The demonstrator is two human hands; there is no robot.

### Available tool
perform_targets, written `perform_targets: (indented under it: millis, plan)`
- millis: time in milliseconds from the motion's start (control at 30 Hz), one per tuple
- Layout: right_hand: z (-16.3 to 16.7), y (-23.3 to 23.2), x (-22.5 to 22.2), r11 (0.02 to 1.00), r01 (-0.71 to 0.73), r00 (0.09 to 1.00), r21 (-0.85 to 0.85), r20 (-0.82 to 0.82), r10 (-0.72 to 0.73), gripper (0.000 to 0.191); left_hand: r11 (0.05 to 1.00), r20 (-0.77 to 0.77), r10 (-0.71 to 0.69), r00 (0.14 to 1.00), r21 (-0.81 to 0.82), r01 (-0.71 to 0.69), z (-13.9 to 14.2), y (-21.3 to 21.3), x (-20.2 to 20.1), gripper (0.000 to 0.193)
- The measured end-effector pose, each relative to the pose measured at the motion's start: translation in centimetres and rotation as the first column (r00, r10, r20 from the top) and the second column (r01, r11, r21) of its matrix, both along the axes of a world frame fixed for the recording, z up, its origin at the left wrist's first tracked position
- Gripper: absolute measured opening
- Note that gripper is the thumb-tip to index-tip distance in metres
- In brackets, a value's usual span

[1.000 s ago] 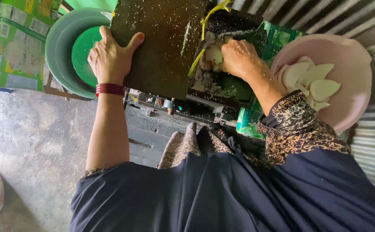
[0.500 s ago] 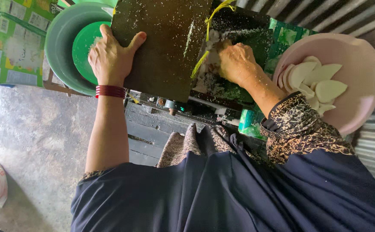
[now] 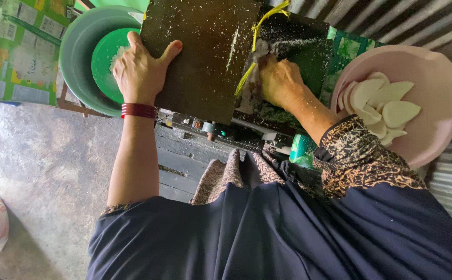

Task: The person steadies a manual grater board with one hand and rubs halved coconut flesh against the grating blade with the other, letting grated coconut fall into a green basin below. They periodically retrieve new coconut halves from a pink bowl and place finished shells into it.

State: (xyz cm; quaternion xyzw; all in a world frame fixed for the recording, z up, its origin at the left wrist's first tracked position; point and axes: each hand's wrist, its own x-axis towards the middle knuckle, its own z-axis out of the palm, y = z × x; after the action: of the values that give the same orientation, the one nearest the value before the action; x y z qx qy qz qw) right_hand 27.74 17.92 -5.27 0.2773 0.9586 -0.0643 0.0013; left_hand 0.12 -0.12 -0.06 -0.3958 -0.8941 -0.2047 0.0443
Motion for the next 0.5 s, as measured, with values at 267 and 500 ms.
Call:
perform_targets:
  millis: [267, 500]
  plan:
    - [-0.6, 1.2, 0.3, 0.940, 0.220, 0.937, -0.262, 0.324, -0.130, 0.043, 1.000, -0.022, 0.009, 1.000, -0.011, -0.010, -0.1, 0.2, -0.1, 0.092]
    - [-2.4, 2.5, 1.9, 0.995, -0.072, 0.997, -0.064, 0.033, 0.074, 0.016, 1.000, -0.038, 0.012, 0.999, -0.001, -0.012, -0.1, 0.2, 0.0, 0.093]
